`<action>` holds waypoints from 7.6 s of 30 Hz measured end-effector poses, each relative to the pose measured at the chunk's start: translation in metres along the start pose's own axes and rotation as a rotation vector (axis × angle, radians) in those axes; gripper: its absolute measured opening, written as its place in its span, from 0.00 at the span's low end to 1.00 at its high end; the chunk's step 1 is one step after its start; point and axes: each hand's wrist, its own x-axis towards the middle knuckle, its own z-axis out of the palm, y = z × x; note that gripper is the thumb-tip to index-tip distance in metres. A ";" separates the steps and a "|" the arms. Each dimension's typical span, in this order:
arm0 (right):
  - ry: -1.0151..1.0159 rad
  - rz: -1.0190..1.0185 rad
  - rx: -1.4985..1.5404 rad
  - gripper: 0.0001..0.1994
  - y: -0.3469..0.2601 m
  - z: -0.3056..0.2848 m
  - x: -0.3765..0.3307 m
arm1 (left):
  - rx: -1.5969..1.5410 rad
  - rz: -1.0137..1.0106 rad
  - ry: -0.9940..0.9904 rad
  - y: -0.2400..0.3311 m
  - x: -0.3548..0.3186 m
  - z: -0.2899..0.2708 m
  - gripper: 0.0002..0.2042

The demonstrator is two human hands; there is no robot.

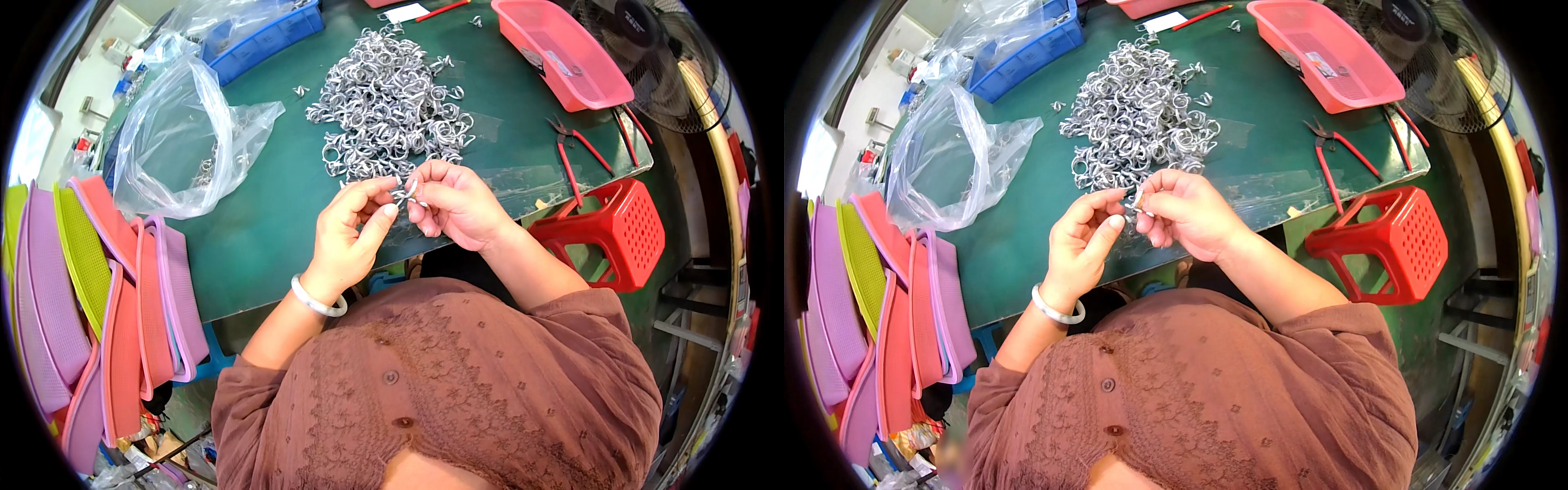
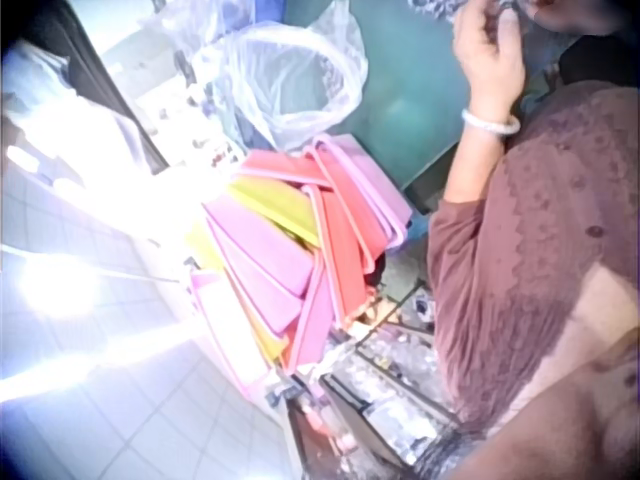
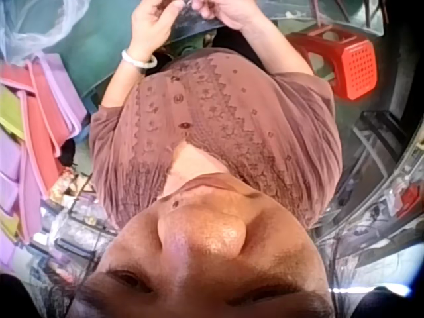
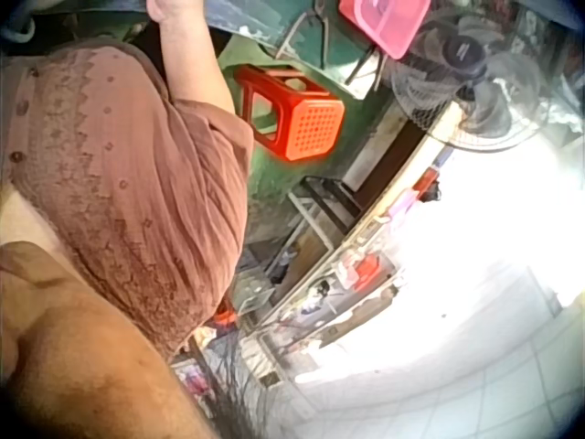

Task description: The person sits at a green worktable and repeatedly picks up small metal clasps, links them together by hand, and places the finished units into a clear plastic bag. The person also uses red-handled pliers to open and close the clasps during assembly.

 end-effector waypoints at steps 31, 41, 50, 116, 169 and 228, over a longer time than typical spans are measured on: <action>0.139 -0.927 -1.132 0.20 0.023 0.018 0.005 | -0.876 -0.609 -0.032 0.003 -0.012 -0.012 0.11; 0.056 -1.152 -1.348 0.22 0.029 0.013 0.009 | -0.944 -0.627 -0.057 0.004 -0.016 -0.015 0.13; 0.278 -0.857 -1.285 0.10 0.015 -0.001 0.000 | -0.897 -0.688 -0.002 -0.011 -0.025 -0.027 0.11; 0.109 -0.891 -1.115 0.16 0.022 0.019 0.000 | -1.074 -0.633 -0.066 -0.022 -0.031 -0.030 0.11; 0.027 -0.622 -0.819 0.09 0.039 0.015 0.000 | -0.882 -0.703 -0.055 -0.009 -0.034 -0.028 0.08; 0.128 -0.950 -1.276 0.16 -0.011 -0.004 -0.007 | -0.457 -0.400 0.201 -0.021 -0.043 -0.020 0.05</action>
